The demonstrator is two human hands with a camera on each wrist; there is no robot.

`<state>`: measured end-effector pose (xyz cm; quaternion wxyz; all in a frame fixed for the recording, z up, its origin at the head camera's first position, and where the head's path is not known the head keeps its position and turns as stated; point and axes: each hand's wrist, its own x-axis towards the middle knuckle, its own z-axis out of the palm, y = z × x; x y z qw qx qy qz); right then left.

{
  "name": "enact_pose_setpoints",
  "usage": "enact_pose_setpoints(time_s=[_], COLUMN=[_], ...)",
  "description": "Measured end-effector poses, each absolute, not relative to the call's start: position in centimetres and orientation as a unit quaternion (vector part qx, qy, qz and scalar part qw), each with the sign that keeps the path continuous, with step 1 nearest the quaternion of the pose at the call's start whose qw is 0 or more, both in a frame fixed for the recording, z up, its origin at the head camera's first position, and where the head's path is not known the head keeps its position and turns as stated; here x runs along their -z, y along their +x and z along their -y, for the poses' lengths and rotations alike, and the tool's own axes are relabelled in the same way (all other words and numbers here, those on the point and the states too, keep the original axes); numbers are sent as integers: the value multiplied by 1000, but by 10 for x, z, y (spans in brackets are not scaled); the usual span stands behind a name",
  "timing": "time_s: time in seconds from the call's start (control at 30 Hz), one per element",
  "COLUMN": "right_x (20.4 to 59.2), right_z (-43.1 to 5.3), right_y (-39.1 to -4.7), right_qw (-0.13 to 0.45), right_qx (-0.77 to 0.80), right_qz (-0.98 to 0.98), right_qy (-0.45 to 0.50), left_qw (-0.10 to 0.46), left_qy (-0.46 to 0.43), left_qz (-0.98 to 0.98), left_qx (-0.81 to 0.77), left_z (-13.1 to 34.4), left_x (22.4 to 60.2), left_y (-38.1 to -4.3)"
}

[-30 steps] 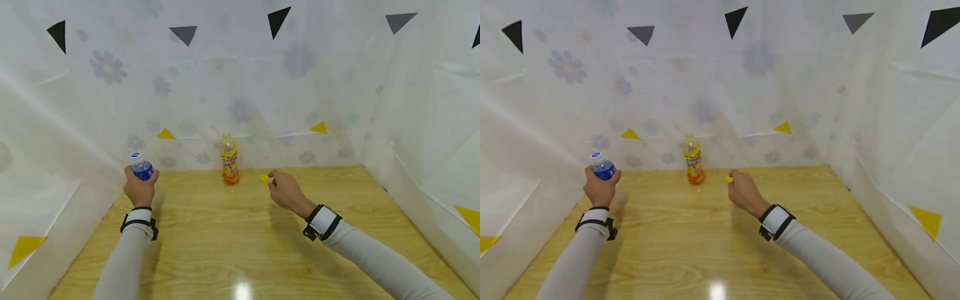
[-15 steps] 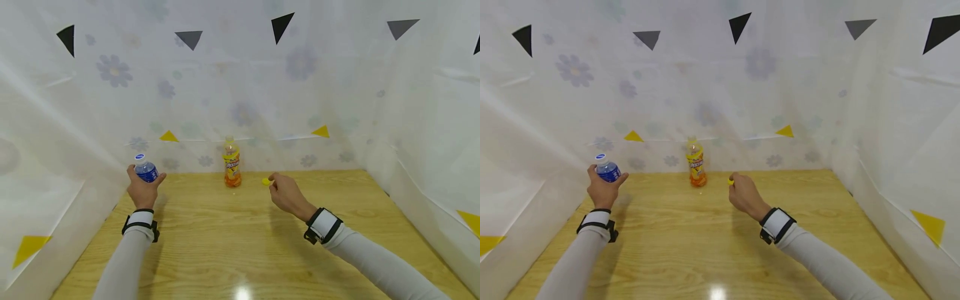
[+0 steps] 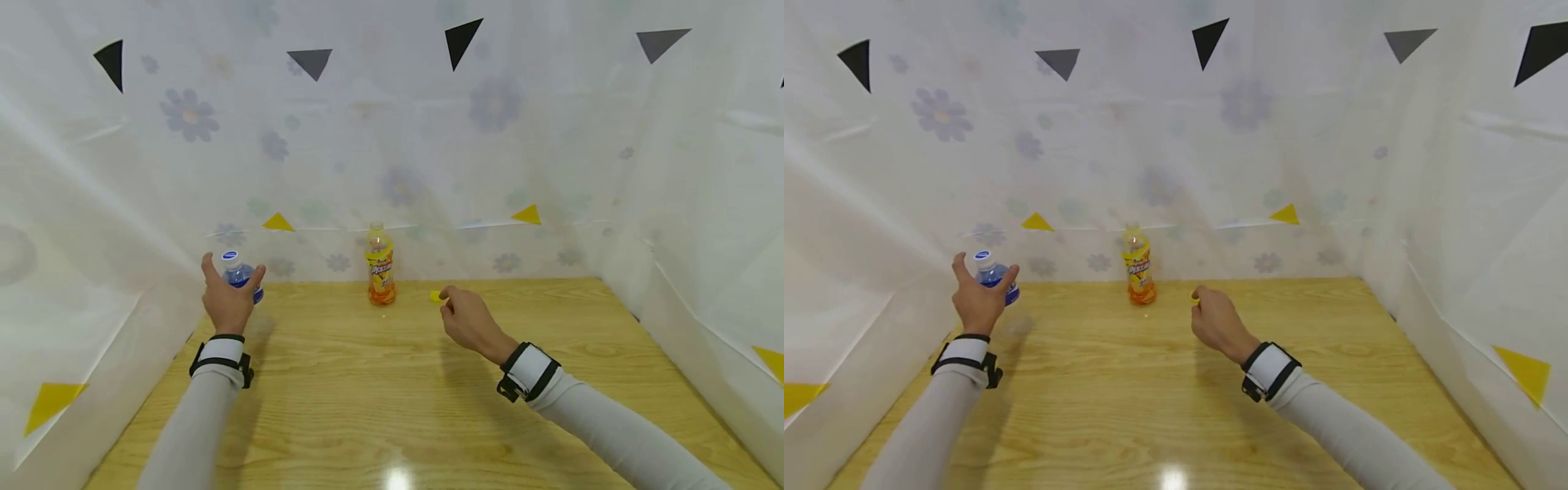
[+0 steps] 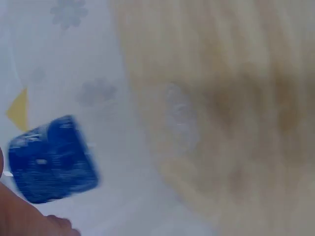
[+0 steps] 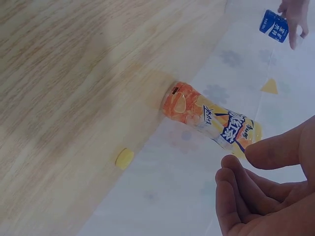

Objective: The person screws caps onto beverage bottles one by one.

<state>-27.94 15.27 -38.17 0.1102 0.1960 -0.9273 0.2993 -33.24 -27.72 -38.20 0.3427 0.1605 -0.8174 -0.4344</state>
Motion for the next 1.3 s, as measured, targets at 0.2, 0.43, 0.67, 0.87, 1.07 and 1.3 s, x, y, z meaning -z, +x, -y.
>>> enact_pose_setpoints(time_s=[0.2,0.43,0.67,0.87,1.07,1.3], right_x=[382,380,386,387,386,385], right_z=[-153,-154,-155,-156,-154,-155], right_y=[-280,-281,-281,-280,-280,-279], right_qw=[102,106,101,96,91,88], right_qx=[-300,-307,-315,-318,-319,-315], right_qz=[928,925,924,922,923,924], right_qy=[193,196,191,197,195,197], left_qw=[451,422,300,233,187,179], left_qy=[65,-58,-50,1,26,46], left_qz=[795,820,854,886,912,911], left_qx=[400,382,422,402,365,369], left_z=[252,173,99,65,51,42], left_x=[318,273,302,332,348,355], left_y=[-342,-359,-379,-393,-394,-391])
